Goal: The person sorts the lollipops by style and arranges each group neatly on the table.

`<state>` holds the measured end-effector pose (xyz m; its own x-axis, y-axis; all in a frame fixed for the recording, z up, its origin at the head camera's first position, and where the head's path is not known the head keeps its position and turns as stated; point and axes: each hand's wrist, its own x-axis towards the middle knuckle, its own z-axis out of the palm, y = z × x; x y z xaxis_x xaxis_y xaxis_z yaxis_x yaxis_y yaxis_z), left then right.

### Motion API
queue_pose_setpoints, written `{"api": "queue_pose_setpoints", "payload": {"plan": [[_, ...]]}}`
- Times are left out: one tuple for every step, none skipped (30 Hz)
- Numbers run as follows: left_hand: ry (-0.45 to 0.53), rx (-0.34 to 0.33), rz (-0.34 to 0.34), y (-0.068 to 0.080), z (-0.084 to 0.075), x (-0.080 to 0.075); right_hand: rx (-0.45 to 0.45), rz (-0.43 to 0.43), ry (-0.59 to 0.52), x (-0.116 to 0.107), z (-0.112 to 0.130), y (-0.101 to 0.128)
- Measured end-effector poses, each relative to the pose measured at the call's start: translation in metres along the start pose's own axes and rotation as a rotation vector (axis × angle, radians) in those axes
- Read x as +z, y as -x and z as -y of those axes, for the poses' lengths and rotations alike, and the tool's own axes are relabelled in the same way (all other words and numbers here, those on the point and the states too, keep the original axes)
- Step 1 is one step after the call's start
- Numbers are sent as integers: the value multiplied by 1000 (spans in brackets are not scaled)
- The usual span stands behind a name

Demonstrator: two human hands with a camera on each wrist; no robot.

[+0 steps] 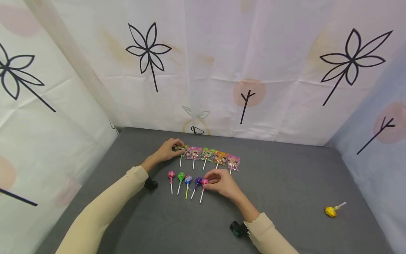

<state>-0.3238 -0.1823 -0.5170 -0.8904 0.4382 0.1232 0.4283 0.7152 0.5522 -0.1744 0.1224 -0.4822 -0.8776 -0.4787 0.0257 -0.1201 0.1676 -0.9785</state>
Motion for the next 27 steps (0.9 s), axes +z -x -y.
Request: {"api": "queue_pose_setpoints", "payload": {"plan": [[-2, -3, 1, 0, 0, 0, 1, 2, 3, 0, 0, 0], [-2, -4, 3, 0, 1, 0, 3, 4, 7, 0, 0, 0], [0, -4, 1, 0, 0, 0, 4, 6, 10, 0, 0, 0], [-1, -5, 2, 0, 0, 0, 8, 9, 14, 0, 1, 0], [-2, -4, 1, 0, -1, -1, 10, 11, 19, 0, 1, 0], [-5, -3, 2, 1, -2, -1, 13, 13, 20, 0, 2, 0], [-7, -2, 1, 2, -4, -2, 15, 15, 22, 0, 2, 0], [-7, 1, 1, 2, -6, -2, 17, 17, 28, 0, 2, 0], [-7, 1, 1, 4, -8, -3, 18, 18, 34, -1, 3, 0], [-12, 7, -1, 4, -8, -3, 17, 20, 36, -1, 3, 0], [-5, 10, -5, 6, -11, -5, 16, 24, 39, -1, 3, 1], [3, 12, -9, 7, -13, -7, 14, 27, 45, -2, 3, 1], [8, 15, -12, 8, -15, -8, 14, 30, 50, -3, 3, 2], [14, 19, -15, 8, -17, -9, 13, 35, 53, -4, 4, 2], [20, 20, -16, 9, -18, -9, 10, 40, 59, -5, 4, 3], [23, 20, -16, 9, -18, -9, 8, 46, 61, -7, 4, 4], [26, 15, -15, 9, -19, -9, 7, 50, 67, -9, 5, 5], [22, 15, -14, 8, -17, -8, 6, 55, 71, -11, 5, 6], [20, 16, -14, 7, -13, -5, 7, 59, 69, -13, 5, 7], [20, 15, -12, 5, -10, -4, 8, 63, 71, -16, 6, 9], [19, 11, -10, 4, -7, -3, 10, 65, 69, -19, 6, 10], [15, 13, -12, 4, -5, -1, 13, 64, 62, -22, 6, 12], [14, 16, -14, 3, -3, -1, 15, 64, 54, -25, 7, 14], [14, 18, -14, 3, -3, 0, 16, 62, 43, -29, 7, 16], [14, 19, -13, 3, -3, -1, 24, 57, 31, -32, 8, 19], [11, 19, -8, 3, -4, -2, 28, 51, 26, -36, 8, 22], [8, 23, -7, 4, -5, -2, 31, 44, 21, -40, 10, 25]]}}
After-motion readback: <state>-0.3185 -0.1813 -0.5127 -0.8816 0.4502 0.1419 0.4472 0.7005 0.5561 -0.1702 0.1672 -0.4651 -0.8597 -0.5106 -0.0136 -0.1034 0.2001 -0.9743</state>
